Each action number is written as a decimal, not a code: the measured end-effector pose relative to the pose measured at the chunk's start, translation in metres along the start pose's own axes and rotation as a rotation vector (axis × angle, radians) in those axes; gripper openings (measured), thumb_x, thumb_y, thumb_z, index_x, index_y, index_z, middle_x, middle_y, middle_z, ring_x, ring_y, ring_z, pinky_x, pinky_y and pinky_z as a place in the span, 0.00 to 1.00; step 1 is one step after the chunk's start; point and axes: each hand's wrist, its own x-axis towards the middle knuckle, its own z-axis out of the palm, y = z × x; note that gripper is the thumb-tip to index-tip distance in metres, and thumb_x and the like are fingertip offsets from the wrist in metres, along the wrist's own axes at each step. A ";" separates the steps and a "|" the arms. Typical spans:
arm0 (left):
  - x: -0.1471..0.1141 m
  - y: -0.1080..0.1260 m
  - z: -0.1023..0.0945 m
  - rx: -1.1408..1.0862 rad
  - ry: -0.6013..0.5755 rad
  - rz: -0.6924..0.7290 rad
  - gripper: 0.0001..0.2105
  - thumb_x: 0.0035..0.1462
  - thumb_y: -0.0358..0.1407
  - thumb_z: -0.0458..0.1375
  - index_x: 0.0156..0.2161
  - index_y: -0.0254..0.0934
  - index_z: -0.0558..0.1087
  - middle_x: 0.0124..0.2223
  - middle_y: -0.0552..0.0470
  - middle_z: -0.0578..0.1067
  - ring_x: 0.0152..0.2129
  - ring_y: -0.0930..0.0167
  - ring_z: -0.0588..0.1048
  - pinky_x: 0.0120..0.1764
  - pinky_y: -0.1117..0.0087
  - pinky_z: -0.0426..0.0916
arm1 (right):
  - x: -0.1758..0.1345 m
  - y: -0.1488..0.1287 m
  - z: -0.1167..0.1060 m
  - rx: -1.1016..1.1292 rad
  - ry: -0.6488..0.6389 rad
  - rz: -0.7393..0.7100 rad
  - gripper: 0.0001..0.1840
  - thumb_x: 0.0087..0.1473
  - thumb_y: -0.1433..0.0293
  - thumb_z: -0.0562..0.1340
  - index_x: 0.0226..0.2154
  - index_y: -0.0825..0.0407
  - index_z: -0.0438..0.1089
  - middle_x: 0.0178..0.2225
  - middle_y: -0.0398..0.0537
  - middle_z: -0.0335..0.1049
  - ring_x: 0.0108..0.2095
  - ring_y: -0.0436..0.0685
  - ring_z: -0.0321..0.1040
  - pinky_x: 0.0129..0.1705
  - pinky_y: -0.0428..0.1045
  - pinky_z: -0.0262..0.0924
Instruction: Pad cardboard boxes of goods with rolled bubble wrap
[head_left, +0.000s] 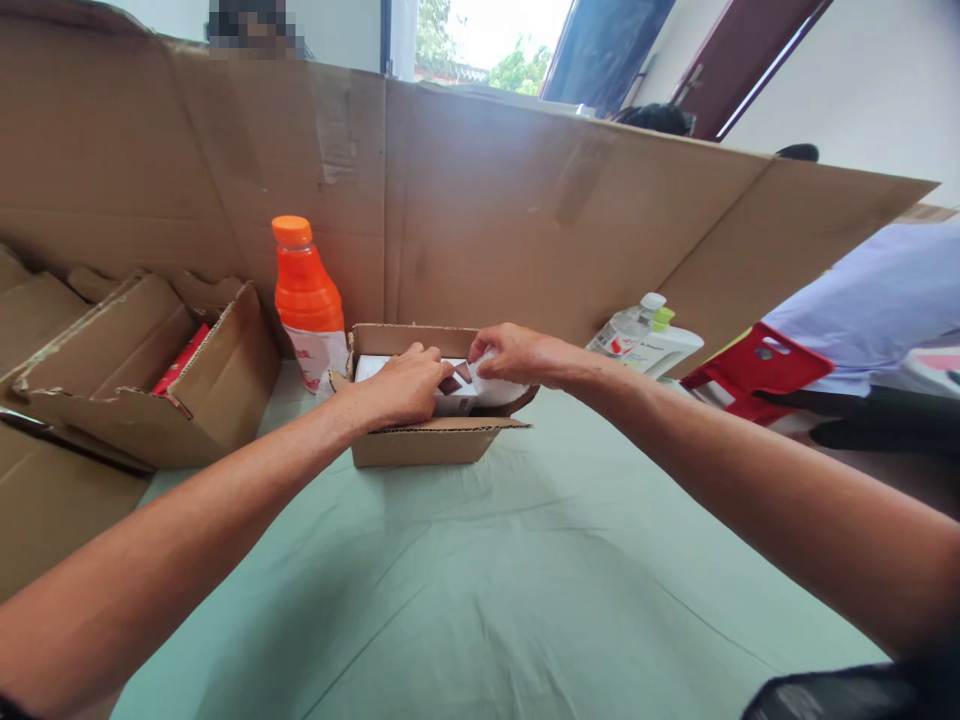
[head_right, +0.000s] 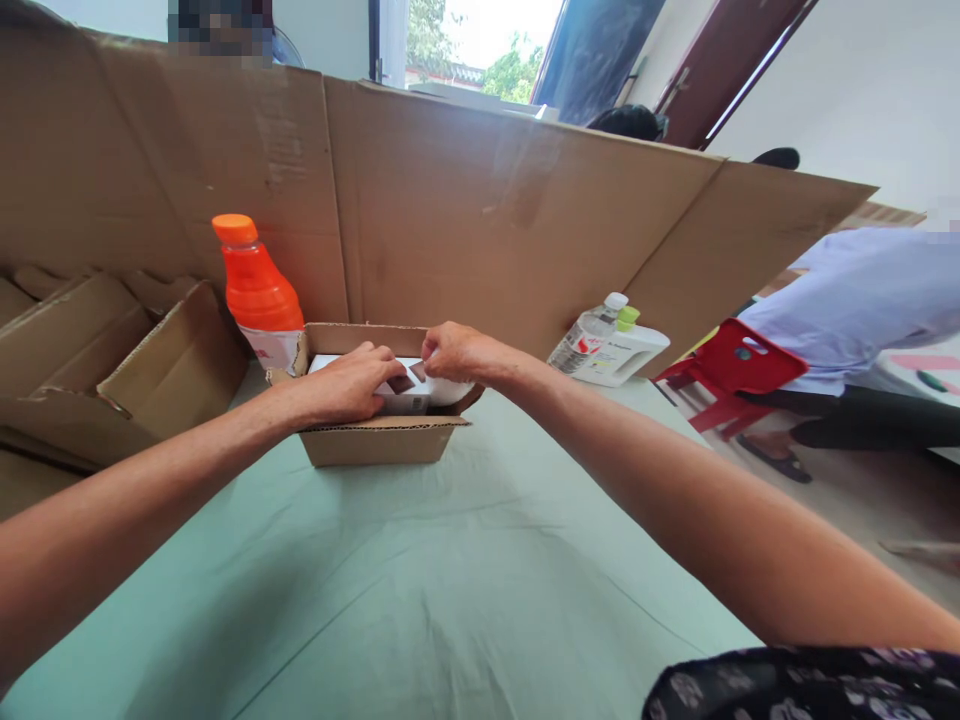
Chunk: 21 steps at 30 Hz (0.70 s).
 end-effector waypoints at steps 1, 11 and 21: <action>0.000 0.000 0.000 0.001 -0.007 -0.002 0.24 0.51 0.25 0.55 0.53 0.43 0.74 0.50 0.45 0.72 0.47 0.59 0.68 0.47 0.61 0.66 | 0.001 0.002 0.000 0.030 0.005 0.005 0.17 0.51 0.76 0.61 0.43 0.52 0.77 0.36 0.47 0.78 0.30 0.51 0.68 0.26 0.43 0.55; 0.000 -0.003 0.003 0.032 0.003 0.023 0.24 0.52 0.22 0.53 0.53 0.43 0.74 0.50 0.47 0.73 0.47 0.60 0.67 0.48 0.61 0.65 | 0.024 0.006 0.019 0.039 0.118 0.004 0.18 0.49 0.78 0.60 0.41 0.50 0.79 0.40 0.48 0.79 0.39 0.55 0.73 0.35 0.45 0.61; -0.005 0.000 0.002 0.043 0.015 0.012 0.24 0.53 0.22 0.53 0.53 0.42 0.74 0.51 0.47 0.73 0.47 0.61 0.67 0.48 0.62 0.65 | -0.001 0.026 0.001 -0.189 0.106 -0.081 0.24 0.53 0.64 0.65 0.52 0.53 0.71 0.49 0.54 0.76 0.47 0.61 0.73 0.39 0.48 0.62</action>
